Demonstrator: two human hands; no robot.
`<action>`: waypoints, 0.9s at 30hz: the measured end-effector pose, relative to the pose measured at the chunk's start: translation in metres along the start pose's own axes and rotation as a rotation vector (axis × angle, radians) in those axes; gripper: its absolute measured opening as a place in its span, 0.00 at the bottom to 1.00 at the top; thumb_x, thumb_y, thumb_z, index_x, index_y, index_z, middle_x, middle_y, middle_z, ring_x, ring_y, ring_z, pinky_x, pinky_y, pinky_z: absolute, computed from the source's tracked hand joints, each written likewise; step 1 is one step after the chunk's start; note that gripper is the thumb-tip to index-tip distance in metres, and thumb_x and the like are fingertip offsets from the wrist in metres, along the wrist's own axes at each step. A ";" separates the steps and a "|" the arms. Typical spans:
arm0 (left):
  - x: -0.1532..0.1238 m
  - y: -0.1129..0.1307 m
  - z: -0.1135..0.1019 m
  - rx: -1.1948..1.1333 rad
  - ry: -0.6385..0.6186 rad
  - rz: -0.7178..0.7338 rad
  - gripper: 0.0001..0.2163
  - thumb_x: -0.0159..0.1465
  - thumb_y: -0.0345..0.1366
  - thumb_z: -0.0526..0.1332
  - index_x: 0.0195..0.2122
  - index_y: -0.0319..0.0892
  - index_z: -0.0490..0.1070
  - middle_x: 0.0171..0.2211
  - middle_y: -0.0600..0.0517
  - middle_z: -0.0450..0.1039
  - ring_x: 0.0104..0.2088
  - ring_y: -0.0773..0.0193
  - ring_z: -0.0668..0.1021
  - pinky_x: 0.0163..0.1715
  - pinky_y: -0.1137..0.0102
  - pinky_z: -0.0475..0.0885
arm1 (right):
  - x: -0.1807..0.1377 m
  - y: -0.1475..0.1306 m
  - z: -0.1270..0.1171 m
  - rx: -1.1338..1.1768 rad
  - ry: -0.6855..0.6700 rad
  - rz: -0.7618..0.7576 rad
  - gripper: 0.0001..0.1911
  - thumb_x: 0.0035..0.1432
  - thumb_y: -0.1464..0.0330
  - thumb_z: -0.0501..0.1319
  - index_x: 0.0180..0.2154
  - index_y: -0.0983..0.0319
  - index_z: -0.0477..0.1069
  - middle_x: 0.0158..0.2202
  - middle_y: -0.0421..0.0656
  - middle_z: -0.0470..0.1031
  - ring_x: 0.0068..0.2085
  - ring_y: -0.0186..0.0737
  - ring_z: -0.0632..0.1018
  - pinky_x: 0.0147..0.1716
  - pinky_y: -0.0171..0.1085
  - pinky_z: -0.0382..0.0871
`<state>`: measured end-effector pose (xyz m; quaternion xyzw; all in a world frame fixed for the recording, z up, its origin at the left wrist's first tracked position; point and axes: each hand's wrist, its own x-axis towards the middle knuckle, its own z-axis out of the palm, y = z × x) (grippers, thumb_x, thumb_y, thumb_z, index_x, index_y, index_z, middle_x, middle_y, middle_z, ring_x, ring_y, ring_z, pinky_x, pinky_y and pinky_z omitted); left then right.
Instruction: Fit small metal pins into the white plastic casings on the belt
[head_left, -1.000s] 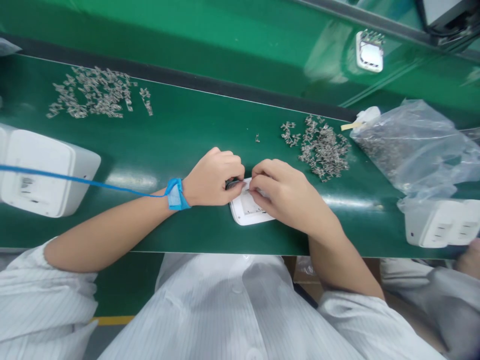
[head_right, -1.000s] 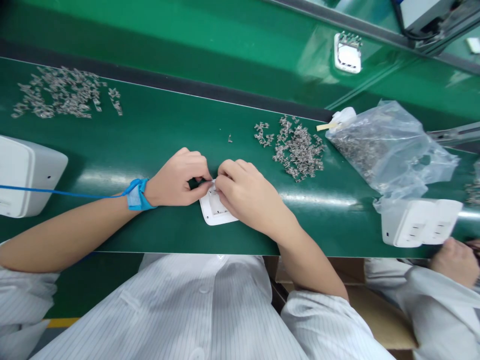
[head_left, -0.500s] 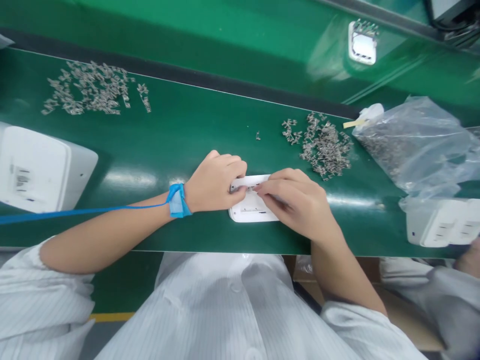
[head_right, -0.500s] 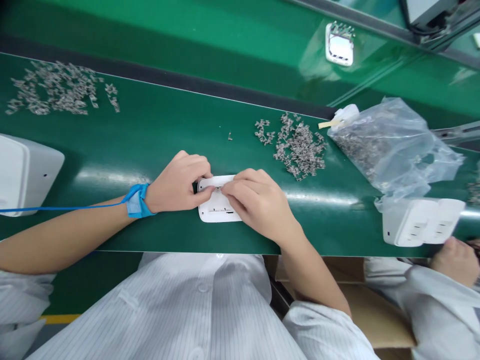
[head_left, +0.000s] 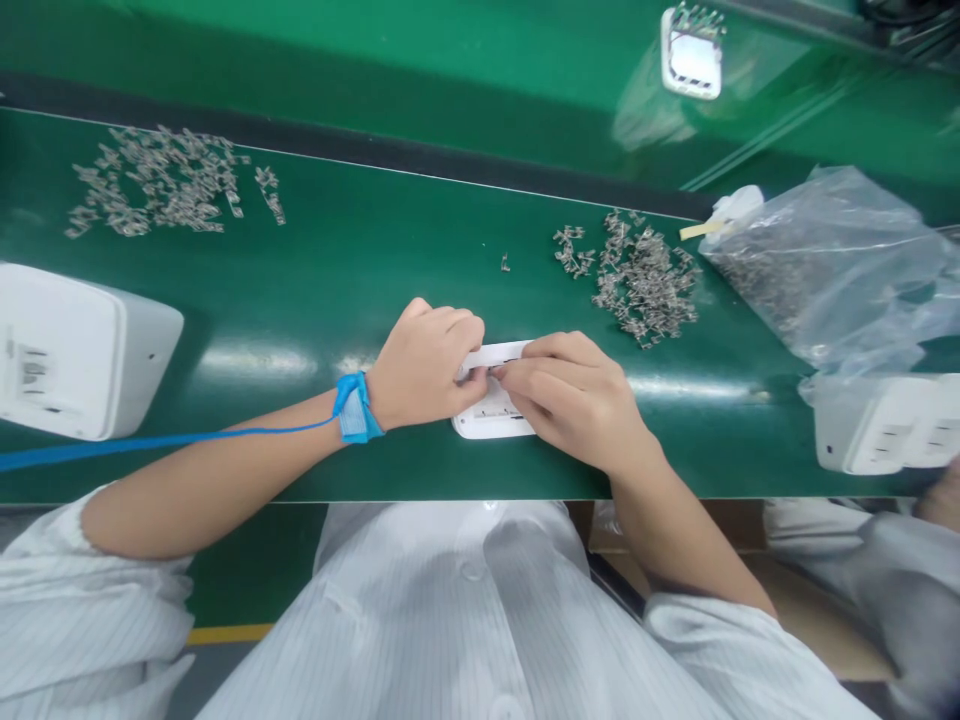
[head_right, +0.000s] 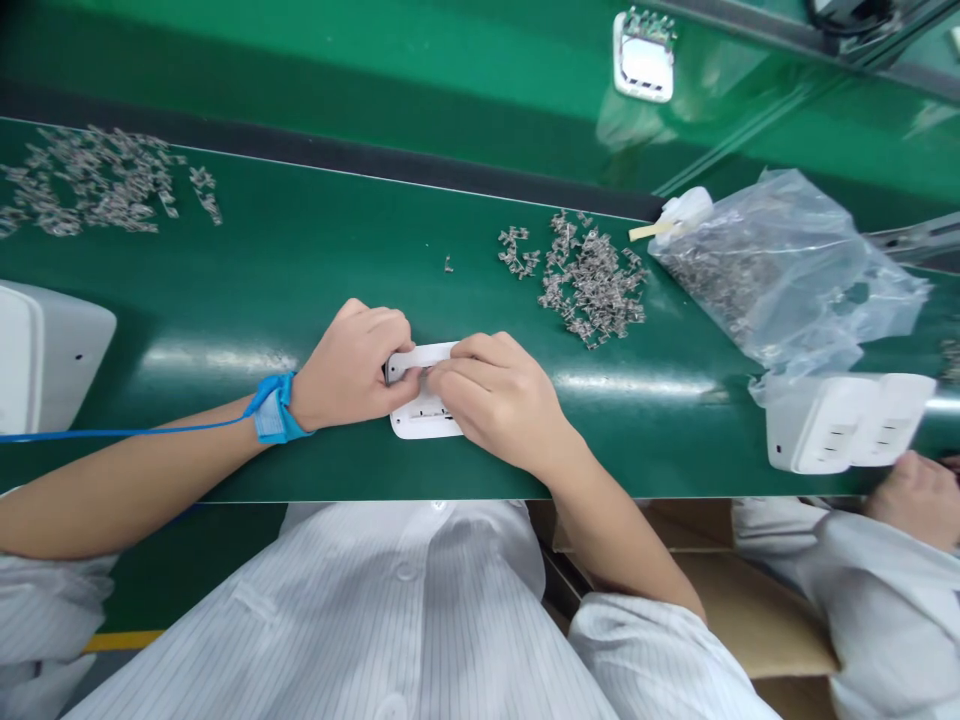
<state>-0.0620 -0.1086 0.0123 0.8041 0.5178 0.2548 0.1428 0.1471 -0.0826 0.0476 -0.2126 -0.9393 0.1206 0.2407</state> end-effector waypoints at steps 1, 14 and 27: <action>-0.001 0.001 0.001 0.028 0.012 0.007 0.06 0.59 0.39 0.57 0.29 0.43 0.62 0.26 0.51 0.69 0.27 0.60 0.70 0.33 0.60 0.57 | -0.001 0.000 0.001 0.036 0.047 0.006 0.09 0.61 0.77 0.61 0.37 0.56 0.73 0.36 0.40 0.83 0.39 0.42 0.80 0.37 0.43 0.73; 0.011 -0.075 -0.055 0.394 0.364 -0.376 0.03 0.64 0.32 0.58 0.32 0.43 0.69 0.33 0.47 0.73 0.39 0.52 0.74 0.37 0.60 0.60 | -0.012 0.040 -0.003 -0.299 0.379 0.081 0.09 0.52 0.73 0.68 0.35 0.55 0.74 0.25 0.42 0.78 0.26 0.39 0.77 0.22 0.38 0.66; -0.034 -0.147 -0.097 0.580 0.520 -0.494 0.08 0.64 0.37 0.59 0.28 0.45 0.75 0.31 0.45 0.72 0.43 0.48 0.70 0.37 0.54 0.59 | -0.015 0.044 -0.006 -0.248 0.342 0.081 0.11 0.52 0.75 0.68 0.35 0.56 0.71 0.26 0.42 0.77 0.25 0.38 0.77 0.22 0.36 0.69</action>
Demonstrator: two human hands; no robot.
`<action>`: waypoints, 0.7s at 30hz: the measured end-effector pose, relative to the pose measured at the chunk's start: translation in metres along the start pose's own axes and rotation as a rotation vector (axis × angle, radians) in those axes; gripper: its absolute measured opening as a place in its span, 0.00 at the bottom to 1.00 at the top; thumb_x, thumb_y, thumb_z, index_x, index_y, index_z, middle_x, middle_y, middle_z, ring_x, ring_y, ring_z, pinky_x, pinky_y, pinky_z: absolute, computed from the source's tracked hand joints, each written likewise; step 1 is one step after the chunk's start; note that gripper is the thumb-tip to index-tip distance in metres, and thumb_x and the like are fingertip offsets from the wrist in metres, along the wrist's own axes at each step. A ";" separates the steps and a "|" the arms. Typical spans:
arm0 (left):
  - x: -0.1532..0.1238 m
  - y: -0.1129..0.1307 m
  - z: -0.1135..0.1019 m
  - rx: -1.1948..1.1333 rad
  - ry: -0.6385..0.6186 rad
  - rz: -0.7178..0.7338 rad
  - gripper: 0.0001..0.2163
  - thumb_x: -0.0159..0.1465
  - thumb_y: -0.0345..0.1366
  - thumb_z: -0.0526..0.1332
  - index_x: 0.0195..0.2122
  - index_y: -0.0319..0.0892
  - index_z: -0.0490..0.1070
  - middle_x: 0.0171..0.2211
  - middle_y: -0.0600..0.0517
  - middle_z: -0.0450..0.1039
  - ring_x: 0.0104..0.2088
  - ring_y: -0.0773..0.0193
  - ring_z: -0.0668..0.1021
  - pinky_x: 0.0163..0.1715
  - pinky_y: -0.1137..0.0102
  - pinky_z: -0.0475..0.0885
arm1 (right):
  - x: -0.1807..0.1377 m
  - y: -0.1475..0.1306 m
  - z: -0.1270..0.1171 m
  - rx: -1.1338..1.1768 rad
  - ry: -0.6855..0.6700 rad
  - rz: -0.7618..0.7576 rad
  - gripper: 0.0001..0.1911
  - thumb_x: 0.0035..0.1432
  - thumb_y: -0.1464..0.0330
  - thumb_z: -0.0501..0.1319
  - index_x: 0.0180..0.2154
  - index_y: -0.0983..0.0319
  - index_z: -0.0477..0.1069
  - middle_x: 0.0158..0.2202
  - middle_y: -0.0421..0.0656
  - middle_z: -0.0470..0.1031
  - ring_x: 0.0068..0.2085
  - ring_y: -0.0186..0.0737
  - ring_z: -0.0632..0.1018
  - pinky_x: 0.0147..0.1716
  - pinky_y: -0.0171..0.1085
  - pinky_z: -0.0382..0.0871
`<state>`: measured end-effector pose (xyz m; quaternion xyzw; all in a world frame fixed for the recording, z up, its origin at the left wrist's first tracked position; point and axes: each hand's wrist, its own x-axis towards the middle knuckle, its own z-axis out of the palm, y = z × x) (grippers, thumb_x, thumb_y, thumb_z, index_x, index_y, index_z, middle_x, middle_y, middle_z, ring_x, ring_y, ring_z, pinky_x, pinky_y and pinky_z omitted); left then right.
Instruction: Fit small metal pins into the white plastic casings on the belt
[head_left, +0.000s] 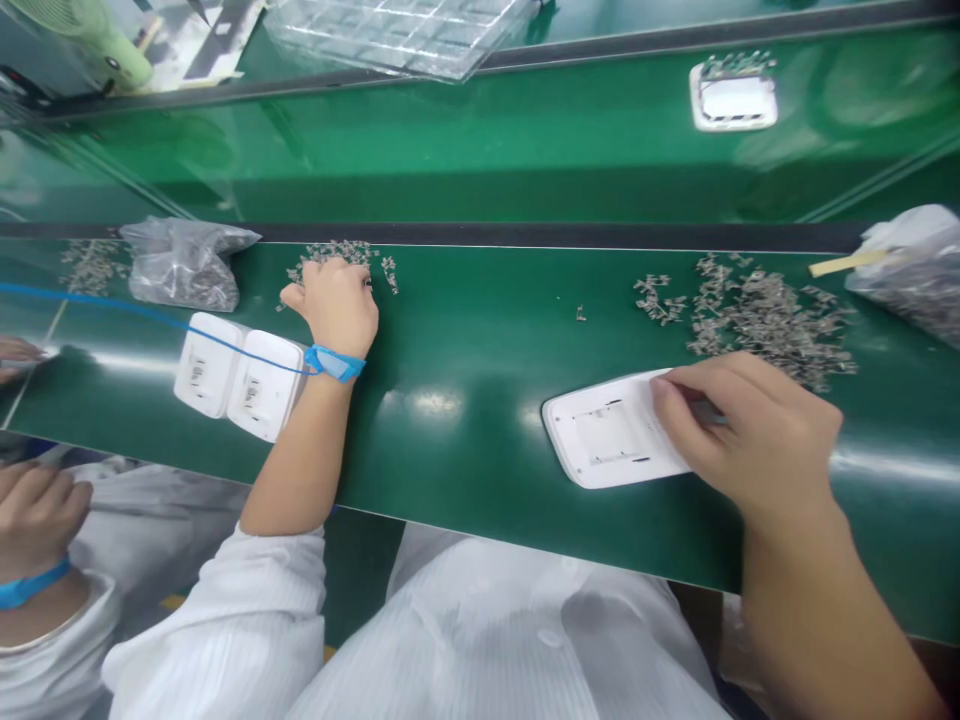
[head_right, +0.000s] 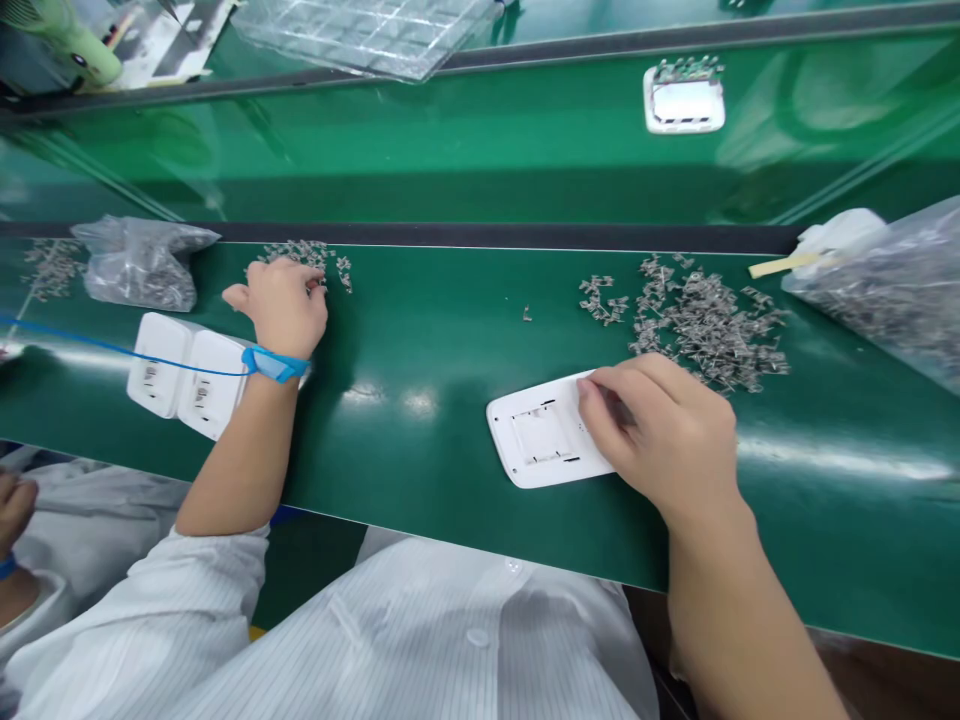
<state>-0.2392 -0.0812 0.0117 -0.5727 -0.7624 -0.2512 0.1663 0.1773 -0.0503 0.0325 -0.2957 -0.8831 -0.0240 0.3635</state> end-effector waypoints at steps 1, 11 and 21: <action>-0.001 -0.001 0.002 0.010 0.016 0.012 0.09 0.64 0.36 0.59 0.27 0.45 0.74 0.30 0.46 0.72 0.41 0.50 0.70 0.36 0.55 0.58 | -0.001 0.000 0.000 -0.002 -0.009 0.007 0.10 0.52 0.75 0.68 0.35 0.56 0.71 0.26 0.42 0.77 0.25 0.38 0.76 0.22 0.36 0.68; 0.015 0.015 -0.021 -0.186 -0.179 -0.152 0.05 0.57 0.37 0.64 0.25 0.43 0.73 0.27 0.51 0.72 0.36 0.59 0.74 0.39 0.60 0.61 | 0.003 0.004 -0.001 0.092 -0.077 -0.050 0.06 0.58 0.75 0.65 0.36 0.60 0.71 0.30 0.42 0.77 0.29 0.34 0.76 0.27 0.34 0.70; -0.045 0.165 -0.061 -1.499 -0.958 -0.453 0.09 0.56 0.38 0.73 0.31 0.40 0.77 0.29 0.53 0.75 0.30 0.70 0.75 0.32 0.74 0.71 | 0.026 -0.028 -0.011 0.153 0.080 -0.227 0.07 0.63 0.73 0.64 0.42 0.57 0.76 0.36 0.41 0.80 0.33 0.36 0.78 0.30 0.38 0.71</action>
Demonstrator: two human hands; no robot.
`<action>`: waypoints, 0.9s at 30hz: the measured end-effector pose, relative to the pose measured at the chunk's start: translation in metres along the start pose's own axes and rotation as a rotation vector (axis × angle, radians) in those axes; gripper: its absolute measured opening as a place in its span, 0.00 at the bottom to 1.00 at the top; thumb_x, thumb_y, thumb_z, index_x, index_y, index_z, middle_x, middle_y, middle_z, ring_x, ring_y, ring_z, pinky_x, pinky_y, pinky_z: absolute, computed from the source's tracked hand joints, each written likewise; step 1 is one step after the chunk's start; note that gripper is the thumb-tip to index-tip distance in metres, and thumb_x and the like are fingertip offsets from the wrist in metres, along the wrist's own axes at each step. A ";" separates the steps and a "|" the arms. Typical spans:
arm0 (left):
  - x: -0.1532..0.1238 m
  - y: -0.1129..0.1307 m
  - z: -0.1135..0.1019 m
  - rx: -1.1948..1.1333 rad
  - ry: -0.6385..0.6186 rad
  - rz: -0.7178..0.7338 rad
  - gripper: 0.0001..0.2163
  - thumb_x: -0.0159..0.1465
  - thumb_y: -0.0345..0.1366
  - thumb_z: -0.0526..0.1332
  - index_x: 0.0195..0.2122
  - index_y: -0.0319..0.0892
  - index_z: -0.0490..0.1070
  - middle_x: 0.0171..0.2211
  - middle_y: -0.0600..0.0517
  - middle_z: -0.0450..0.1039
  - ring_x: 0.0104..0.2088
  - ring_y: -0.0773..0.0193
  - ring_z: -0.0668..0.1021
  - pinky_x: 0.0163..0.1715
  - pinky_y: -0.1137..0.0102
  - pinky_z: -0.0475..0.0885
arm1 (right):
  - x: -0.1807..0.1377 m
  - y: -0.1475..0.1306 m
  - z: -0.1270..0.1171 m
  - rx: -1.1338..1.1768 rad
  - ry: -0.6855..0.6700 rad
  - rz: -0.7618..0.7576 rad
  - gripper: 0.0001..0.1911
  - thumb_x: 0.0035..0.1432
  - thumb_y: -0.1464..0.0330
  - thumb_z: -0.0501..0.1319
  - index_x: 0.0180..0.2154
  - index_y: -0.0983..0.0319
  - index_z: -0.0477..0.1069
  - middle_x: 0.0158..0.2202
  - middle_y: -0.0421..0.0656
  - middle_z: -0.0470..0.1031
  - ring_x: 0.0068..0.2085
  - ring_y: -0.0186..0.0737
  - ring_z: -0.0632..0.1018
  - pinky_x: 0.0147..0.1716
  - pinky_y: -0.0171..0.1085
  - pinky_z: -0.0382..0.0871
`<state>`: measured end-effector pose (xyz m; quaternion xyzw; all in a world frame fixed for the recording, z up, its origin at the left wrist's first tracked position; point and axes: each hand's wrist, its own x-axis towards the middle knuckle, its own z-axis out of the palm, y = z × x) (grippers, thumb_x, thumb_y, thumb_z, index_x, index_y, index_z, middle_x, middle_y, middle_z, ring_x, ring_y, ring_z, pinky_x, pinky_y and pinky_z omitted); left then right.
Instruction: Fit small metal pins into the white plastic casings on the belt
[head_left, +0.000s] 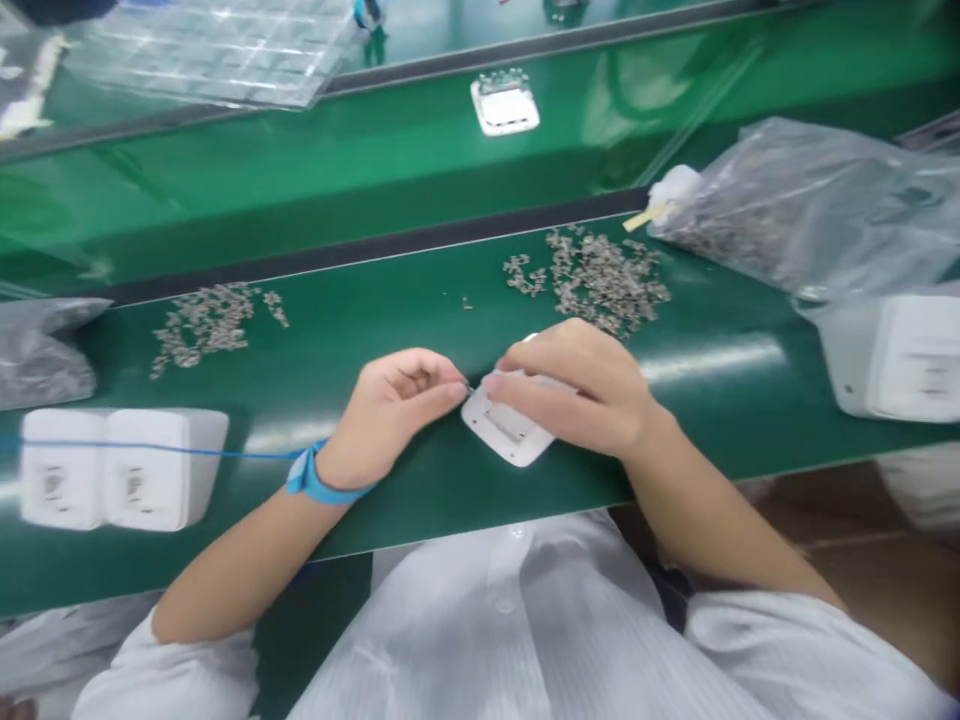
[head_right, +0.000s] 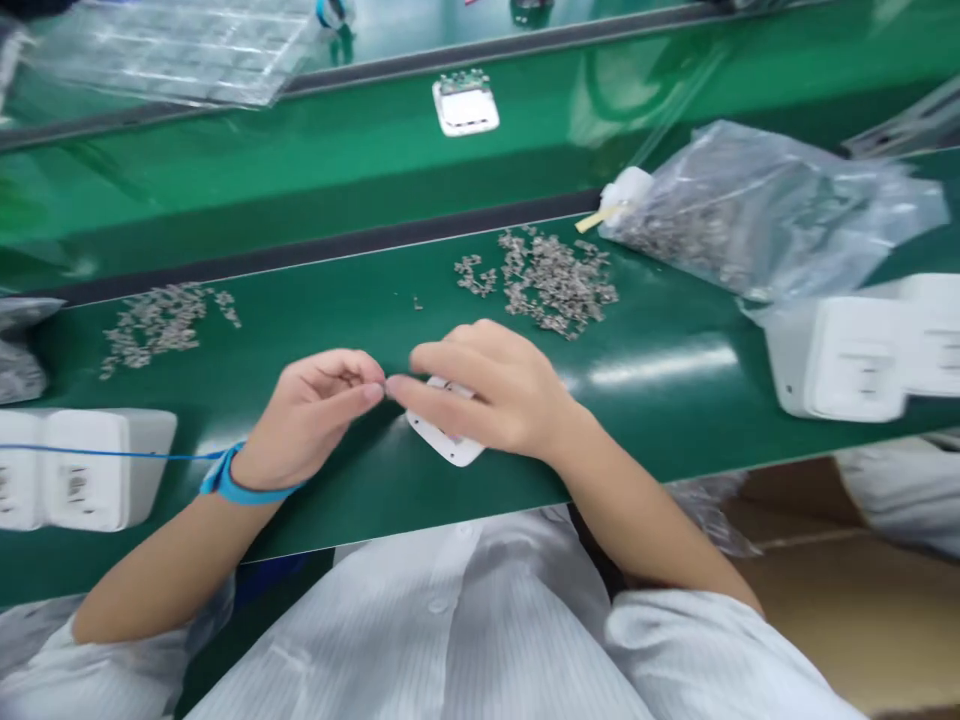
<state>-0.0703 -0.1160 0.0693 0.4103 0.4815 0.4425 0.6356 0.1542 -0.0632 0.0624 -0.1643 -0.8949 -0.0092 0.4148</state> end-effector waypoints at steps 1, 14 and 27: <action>-0.003 -0.001 0.012 -0.064 -0.056 -0.060 0.09 0.57 0.39 0.73 0.32 0.40 0.77 0.29 0.53 0.75 0.30 0.70 0.75 0.33 0.74 0.71 | 0.001 -0.002 -0.001 0.017 0.002 -0.054 0.07 0.64 0.73 0.63 0.42 0.58 0.76 0.36 0.41 0.80 0.34 0.36 0.78 0.29 0.39 0.71; 0.012 0.000 0.064 -0.027 -0.065 0.048 0.07 0.63 0.40 0.69 0.35 0.42 0.79 0.31 0.52 0.77 0.29 0.69 0.77 0.28 0.73 0.71 | -0.018 -0.030 -0.007 0.348 0.289 0.608 0.18 0.62 0.78 0.63 0.48 0.51 0.79 0.40 0.41 0.75 0.39 0.36 0.78 0.35 0.39 0.76; 0.071 -0.022 0.030 1.268 -0.253 0.891 0.14 0.69 0.42 0.60 0.53 0.46 0.74 0.48 0.46 0.78 0.51 0.50 0.72 0.48 0.53 0.59 | -0.064 -0.055 -0.023 0.293 0.311 0.939 0.14 0.58 0.78 0.66 0.41 0.54 0.81 0.36 0.38 0.81 0.32 0.34 0.81 0.30 0.36 0.77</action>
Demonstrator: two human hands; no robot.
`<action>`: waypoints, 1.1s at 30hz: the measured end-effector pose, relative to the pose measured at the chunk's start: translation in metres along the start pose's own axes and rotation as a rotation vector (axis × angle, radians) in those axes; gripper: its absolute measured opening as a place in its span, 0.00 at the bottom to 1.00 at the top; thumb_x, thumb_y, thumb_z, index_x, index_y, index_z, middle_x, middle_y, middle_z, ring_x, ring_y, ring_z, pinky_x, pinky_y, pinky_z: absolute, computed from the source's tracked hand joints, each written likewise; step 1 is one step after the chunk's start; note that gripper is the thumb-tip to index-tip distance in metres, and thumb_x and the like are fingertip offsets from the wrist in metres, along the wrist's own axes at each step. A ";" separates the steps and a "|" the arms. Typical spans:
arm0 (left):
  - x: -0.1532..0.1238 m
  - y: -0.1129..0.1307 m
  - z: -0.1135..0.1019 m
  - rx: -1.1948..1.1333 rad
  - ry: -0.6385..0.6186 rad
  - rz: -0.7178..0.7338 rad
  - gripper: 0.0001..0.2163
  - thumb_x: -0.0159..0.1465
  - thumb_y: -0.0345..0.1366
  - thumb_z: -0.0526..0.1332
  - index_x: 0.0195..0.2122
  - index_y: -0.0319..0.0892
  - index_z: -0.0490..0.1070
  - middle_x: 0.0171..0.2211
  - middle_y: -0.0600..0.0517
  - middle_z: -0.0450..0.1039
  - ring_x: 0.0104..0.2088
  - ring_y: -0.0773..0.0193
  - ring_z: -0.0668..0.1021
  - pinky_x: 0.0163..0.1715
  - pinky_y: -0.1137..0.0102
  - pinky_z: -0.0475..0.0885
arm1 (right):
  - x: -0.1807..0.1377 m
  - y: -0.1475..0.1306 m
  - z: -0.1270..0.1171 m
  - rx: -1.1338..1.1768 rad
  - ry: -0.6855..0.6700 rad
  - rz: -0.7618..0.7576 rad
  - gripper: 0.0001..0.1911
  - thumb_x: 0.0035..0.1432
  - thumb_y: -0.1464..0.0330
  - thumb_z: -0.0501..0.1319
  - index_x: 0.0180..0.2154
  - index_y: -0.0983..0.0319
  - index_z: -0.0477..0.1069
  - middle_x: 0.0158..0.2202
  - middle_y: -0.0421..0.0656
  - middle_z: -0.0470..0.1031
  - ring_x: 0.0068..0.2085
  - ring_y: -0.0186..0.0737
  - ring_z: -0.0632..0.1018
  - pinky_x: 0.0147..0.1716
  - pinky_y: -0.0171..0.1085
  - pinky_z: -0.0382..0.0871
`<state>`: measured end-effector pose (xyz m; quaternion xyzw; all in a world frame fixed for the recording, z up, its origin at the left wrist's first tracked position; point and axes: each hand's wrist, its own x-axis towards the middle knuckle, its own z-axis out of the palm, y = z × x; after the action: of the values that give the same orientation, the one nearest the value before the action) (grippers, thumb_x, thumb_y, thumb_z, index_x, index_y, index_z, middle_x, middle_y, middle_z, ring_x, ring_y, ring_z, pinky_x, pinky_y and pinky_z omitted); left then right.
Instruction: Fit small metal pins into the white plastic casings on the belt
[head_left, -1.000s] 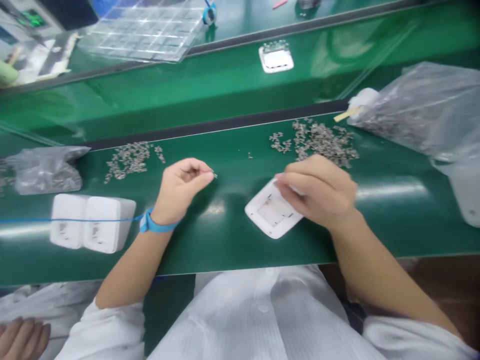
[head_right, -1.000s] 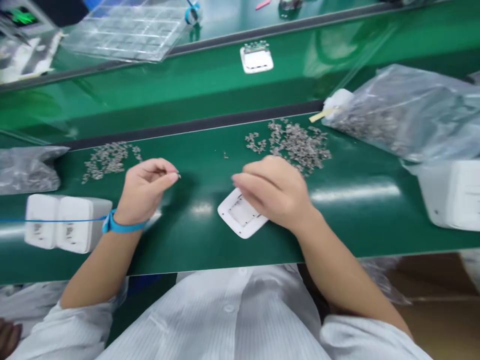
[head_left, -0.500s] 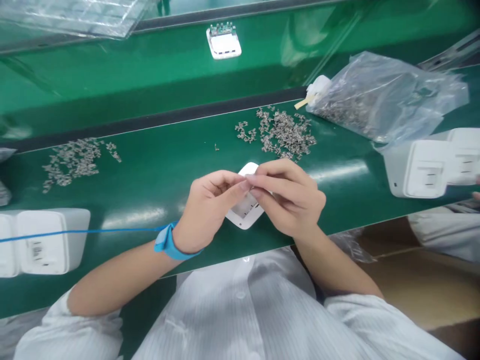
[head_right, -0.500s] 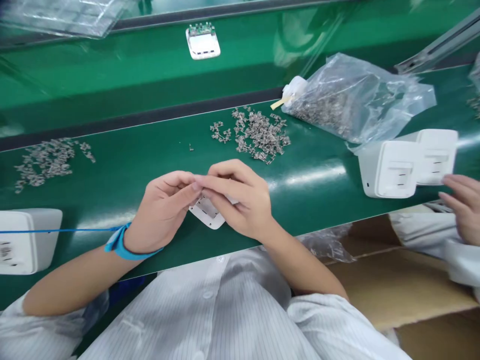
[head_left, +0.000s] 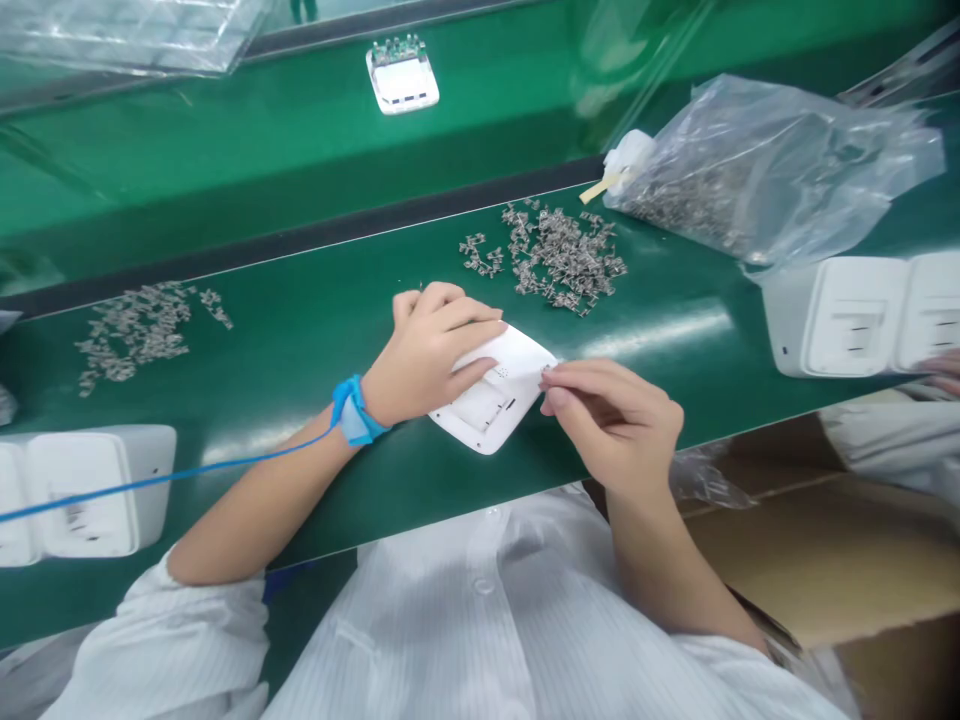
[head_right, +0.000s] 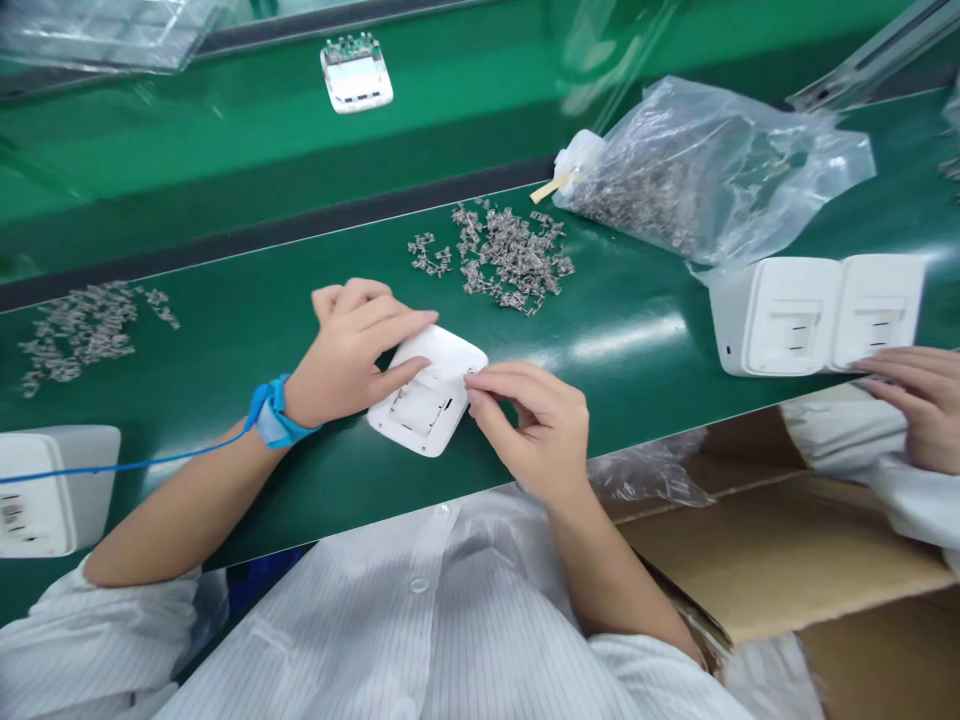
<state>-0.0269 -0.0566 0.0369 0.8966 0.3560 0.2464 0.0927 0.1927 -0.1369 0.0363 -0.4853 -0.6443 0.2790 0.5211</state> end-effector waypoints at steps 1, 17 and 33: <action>0.000 0.001 -0.004 0.041 -0.002 -0.023 0.16 0.68 0.43 0.60 0.54 0.44 0.73 0.45 0.46 0.79 0.50 0.49 0.73 0.47 0.53 0.58 | -0.002 0.000 0.000 -0.019 -0.011 0.000 0.14 0.58 0.78 0.66 0.40 0.54 0.81 0.36 0.38 0.82 0.33 0.35 0.82 0.32 0.36 0.78; -0.054 0.057 -0.035 0.303 -0.206 -0.187 0.17 0.70 0.37 0.51 0.49 0.31 0.73 0.20 0.50 0.70 0.22 0.61 0.67 0.34 0.60 0.58 | -0.020 -0.011 0.019 -0.411 -0.105 -0.138 0.07 0.62 0.76 0.62 0.37 0.60 0.77 0.36 0.45 0.77 0.37 0.40 0.79 0.35 0.41 0.77; -0.032 0.074 -0.013 0.214 -0.112 -0.137 0.08 0.65 0.34 0.59 0.44 0.41 0.73 0.45 0.44 0.76 0.49 0.48 0.73 0.43 0.56 0.59 | -0.031 0.001 0.024 -0.372 -0.116 -0.292 0.09 0.61 0.78 0.62 0.41 0.60 0.75 0.37 0.44 0.78 0.35 0.38 0.75 0.33 0.39 0.74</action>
<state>-0.0096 -0.1325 0.0617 0.8873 0.4349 0.1499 0.0331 0.1698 -0.1608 0.0155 -0.4579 -0.7768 0.1048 0.4195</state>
